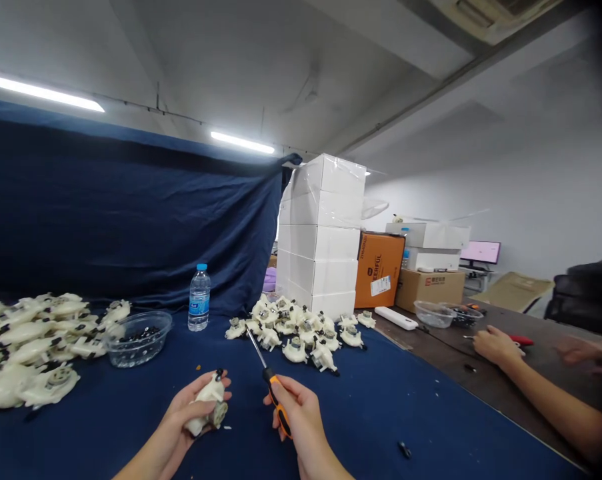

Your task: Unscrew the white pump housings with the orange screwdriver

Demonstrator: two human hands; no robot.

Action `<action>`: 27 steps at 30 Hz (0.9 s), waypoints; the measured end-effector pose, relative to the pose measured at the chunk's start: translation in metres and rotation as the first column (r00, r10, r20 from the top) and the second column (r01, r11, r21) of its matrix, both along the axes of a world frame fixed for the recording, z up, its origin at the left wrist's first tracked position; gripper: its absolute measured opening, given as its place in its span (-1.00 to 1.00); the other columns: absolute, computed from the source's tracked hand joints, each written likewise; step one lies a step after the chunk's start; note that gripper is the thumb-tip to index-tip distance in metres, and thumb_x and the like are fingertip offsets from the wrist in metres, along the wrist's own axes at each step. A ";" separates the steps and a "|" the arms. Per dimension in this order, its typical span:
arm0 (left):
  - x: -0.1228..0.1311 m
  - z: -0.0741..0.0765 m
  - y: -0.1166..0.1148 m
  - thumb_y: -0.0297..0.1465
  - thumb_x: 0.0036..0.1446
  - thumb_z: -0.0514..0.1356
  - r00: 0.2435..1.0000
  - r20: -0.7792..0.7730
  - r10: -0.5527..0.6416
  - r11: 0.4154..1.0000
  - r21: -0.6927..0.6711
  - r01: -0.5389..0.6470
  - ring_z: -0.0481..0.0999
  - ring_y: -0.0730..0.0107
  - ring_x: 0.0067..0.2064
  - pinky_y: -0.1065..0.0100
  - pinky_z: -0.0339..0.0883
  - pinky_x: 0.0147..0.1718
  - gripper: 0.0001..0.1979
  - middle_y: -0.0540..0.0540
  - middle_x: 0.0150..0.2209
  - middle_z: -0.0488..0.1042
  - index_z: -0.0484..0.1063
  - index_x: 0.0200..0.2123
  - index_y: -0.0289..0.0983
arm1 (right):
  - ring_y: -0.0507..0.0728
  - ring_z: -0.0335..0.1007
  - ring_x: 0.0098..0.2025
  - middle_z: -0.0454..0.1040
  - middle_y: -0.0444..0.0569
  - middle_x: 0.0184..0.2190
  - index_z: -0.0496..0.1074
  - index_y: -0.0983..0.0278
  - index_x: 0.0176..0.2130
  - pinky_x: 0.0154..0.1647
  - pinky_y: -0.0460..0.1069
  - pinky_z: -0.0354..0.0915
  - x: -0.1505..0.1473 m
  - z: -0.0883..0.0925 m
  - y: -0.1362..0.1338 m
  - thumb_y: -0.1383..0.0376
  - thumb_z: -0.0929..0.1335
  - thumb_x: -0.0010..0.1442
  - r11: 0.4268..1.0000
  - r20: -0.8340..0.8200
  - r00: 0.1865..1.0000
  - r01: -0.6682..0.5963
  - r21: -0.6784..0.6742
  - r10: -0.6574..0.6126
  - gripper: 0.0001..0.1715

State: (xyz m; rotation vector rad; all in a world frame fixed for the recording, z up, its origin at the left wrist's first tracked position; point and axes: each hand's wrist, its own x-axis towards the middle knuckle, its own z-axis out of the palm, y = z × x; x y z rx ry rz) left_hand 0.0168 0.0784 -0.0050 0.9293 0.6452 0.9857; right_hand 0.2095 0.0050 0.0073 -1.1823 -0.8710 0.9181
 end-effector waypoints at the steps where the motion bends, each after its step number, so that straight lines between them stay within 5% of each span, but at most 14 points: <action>1: 0.001 -0.002 0.002 -0.44 -0.15 0.35 1.000 0.002 0.000 1.000 0.023 0.000 0.49 0.02 0.00 0.33 0.39 -0.30 -0.45 -0.24 0.02 0.50 0.44 0.00 -0.29 | -0.08 0.21 -0.68 0.48 -0.01 -0.48 0.49 0.44 -0.18 -0.76 -0.19 0.02 0.001 -0.001 0.001 -0.04 0.45 -0.04 1.000 0.006 1.000 -0.009 -0.008 0.009 -0.36; 13: -0.002 0.003 -0.002 -0.30 0.06 0.30 0.998 0.065 0.001 1.000 -0.002 -0.001 0.51 0.28 -0.30 0.38 0.40 -0.40 -0.75 -0.14 -0.33 0.54 0.52 -0.21 -0.30 | -0.07 0.21 -0.60 0.51 -0.01 -0.43 0.53 0.39 -0.15 -0.68 -0.18 0.03 -0.004 0.008 -0.024 0.10 0.42 0.11 0.977 0.033 0.987 -0.148 -0.151 0.155 -0.57; 19: -0.006 0.006 0.004 -0.33 0.02 0.32 0.996 0.048 0.073 0.996 -0.058 -0.070 0.56 0.13 -0.11 0.37 0.44 -0.28 -0.76 -0.17 -0.23 0.58 0.55 -0.22 -0.30 | -0.07 0.20 -0.58 0.50 -0.01 -0.40 0.53 0.37 -0.15 -0.66 -0.17 0.03 -0.004 0.012 -0.026 0.10 0.38 0.17 0.971 0.051 0.983 -0.166 -0.173 0.177 -0.60; 27: -0.012 0.007 0.010 -0.30 0.10 0.26 0.994 0.005 0.107 0.993 0.041 -0.107 0.50 0.11 0.00 0.45 0.42 -0.33 -0.78 -0.20 -0.24 0.58 0.53 -0.24 -0.32 | -0.06 0.19 -0.58 0.50 -0.02 -0.43 0.51 0.37 -0.08 -0.63 -0.15 0.03 -0.001 0.015 -0.032 0.10 0.39 0.15 0.971 0.158 0.969 -0.163 -0.177 0.191 -0.55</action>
